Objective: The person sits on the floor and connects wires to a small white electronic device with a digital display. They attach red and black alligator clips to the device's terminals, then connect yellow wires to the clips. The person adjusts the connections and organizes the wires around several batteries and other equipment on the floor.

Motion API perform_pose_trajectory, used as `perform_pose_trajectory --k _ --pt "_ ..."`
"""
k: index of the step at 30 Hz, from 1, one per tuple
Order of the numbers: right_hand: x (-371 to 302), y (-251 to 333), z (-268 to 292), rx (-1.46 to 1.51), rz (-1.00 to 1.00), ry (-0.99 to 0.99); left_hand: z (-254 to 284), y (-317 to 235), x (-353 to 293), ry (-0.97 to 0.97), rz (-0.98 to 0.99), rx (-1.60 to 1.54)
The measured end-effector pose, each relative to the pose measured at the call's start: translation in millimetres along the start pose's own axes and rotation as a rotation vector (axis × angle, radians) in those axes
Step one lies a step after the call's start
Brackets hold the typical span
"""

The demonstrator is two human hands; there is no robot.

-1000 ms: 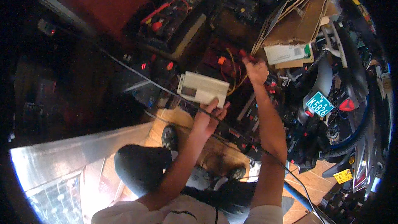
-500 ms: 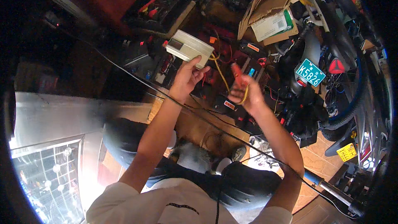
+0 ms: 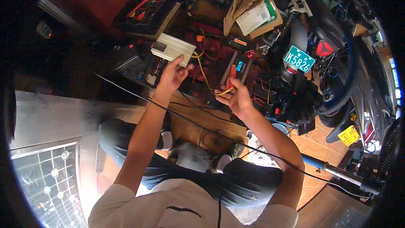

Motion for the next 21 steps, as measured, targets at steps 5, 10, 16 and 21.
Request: perform_pose_trajectory --k 5,10,16,21 --pt "-17 3 -11 -0.031 0.056 0.029 -6 4 -6 0.038 0.000 0.041" --pt "-27 6 -22 -0.090 0.055 0.069 -3 11 -8 0.035 0.016 0.033" --pt "-34 10 -35 -0.173 0.109 0.054 -4 12 -9 0.044 -0.003 0.053" --pt "-34 12 -49 -0.890 0.407 0.014 -9 12 -5 0.058 0.012 0.051"
Point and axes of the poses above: each hand's wrist, its own x-axis towards the middle knuckle, its own z-axis out of the back of the hand, y = z × x, the point moved 8 cm from there along x, towards the middle knuckle, and after that the axes turned 12 degrees about -z, right-handed, at the moved point
